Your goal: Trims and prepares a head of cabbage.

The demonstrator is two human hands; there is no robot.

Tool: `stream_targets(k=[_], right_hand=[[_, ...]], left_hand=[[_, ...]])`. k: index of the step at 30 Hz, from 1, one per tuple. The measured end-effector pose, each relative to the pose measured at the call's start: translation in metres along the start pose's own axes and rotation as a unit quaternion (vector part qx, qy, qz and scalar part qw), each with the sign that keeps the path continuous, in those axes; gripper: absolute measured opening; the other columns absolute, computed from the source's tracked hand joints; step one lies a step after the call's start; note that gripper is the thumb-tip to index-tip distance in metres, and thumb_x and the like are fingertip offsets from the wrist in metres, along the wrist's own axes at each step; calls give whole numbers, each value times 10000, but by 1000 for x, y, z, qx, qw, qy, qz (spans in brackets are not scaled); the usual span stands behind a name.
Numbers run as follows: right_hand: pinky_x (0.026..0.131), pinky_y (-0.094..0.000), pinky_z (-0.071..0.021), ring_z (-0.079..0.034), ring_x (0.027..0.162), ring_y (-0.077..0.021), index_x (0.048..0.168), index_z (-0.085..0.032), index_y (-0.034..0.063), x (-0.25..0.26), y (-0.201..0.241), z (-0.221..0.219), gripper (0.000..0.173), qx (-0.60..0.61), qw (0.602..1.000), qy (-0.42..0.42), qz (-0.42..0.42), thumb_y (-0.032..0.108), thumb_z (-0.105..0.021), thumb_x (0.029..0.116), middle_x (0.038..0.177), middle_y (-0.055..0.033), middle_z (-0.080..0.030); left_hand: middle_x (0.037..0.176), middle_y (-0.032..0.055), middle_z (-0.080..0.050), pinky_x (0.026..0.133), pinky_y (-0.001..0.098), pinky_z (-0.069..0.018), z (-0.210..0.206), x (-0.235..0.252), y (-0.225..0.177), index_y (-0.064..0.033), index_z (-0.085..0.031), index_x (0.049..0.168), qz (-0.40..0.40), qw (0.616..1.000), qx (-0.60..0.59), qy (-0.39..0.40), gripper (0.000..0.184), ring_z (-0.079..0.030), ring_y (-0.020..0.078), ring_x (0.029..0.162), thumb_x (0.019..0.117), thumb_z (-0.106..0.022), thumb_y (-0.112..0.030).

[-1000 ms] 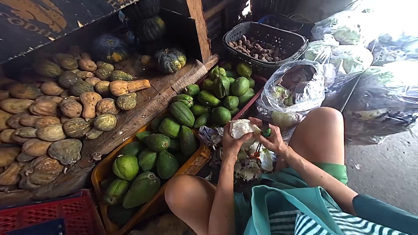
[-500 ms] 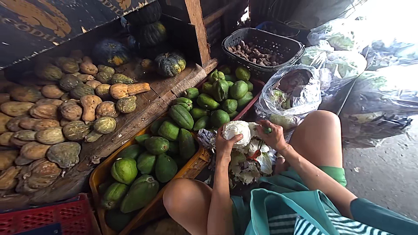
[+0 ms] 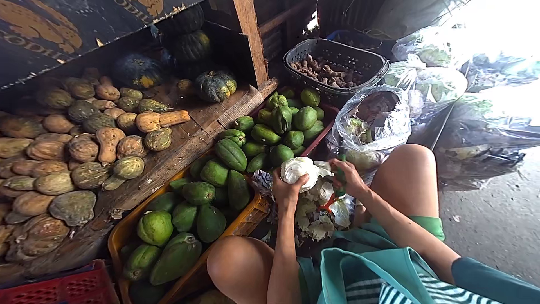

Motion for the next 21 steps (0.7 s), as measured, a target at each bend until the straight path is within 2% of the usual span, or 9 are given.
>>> stream_targets(k=[2,3,4,6,11,14,16,17,21], right_hand=[[456,-221,-444,-472,508,-43,1473,-355,131,-8,0,-19,498,-20,996,84,-23,418,-365,1066,975,8,-635],[457,-221,-455,-479,508,-44,1514,-304,146,-13,2,-28,578,-22,994,108,-16,434,-437,1031,947,15,-615],[442,-217,-465,-484,480,-44,1496,-340,146,-16,4,-35,592,-13,993,113,-2,401,-523,994,854,29,-606],[429,-216,-470,-477,430,-40,1389,-476,91,-21,8,-41,441,18,995,91,44,217,-582,980,695,51,-585],[448,-206,-488,-501,426,-12,1154,-653,45,-26,24,-33,226,-27,986,71,150,64,-586,939,594,105,-576],[474,-204,-493,-520,464,-1,1102,-649,30,-27,33,-31,236,-111,972,94,184,32,-573,878,686,81,-626],[520,-199,-512,-556,546,2,1071,-663,-3,-25,37,-28,227,-173,959,92,207,32,-593,858,922,1,-696],[534,-199,-511,-565,572,3,1047,-674,-2,-24,37,-27,214,-199,953,84,213,38,-601,851,974,-21,-704],[606,-234,-493,-588,669,-31,963,-701,7,-22,30,-21,181,-291,924,20,248,60,-614,813,893,-45,-694]], left_hand=[[1262,244,-630,1000,478,-514,-3,-3,-7,49,-477,1397,-46,996,80,2,936,-627,308,1163,624,-923,-236],[1266,243,-627,1003,474,-511,-6,-4,-8,50,-477,1400,-48,996,80,10,936,-624,307,1165,626,-921,-234],[1248,237,-636,989,453,-523,-9,-5,-6,51,-482,1395,-40,997,57,12,914,-636,289,1144,635,-914,-217],[1233,224,-636,976,395,-535,-12,-5,1,58,-476,1392,-12,1000,-20,10,835,-641,240,1118,698,-878,-174],[1194,192,-613,895,362,-555,-14,-3,13,57,-470,1370,59,981,-186,-22,548,-631,199,1032,893,-685,-106],[1167,160,-613,844,371,-562,-16,-4,15,8,-483,1360,122,956,-265,-27,390,-633,203,997,1005,-545,-140],[1112,127,-643,801,389,-567,-16,-3,15,-38,-553,1274,149,938,-312,-36,309,-652,203,970,1045,-452,-220],[1127,118,-641,807,411,-560,-16,-3,15,-65,-559,1275,158,929,-332,-37,335,-646,211,989,1061,-409,-275],[1259,142,-600,772,542,-535,-10,0,16,-170,-502,1365,185,897,-397,-54,527,-616,311,1083,1033,-322,-539]])
Point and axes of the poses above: each hand's wrist, its own x-axis towards the middle knuckle, its own z-axis out of the back of the hand, y = z × x, the point moved 7 cm from there along x, towards the middle knuckle
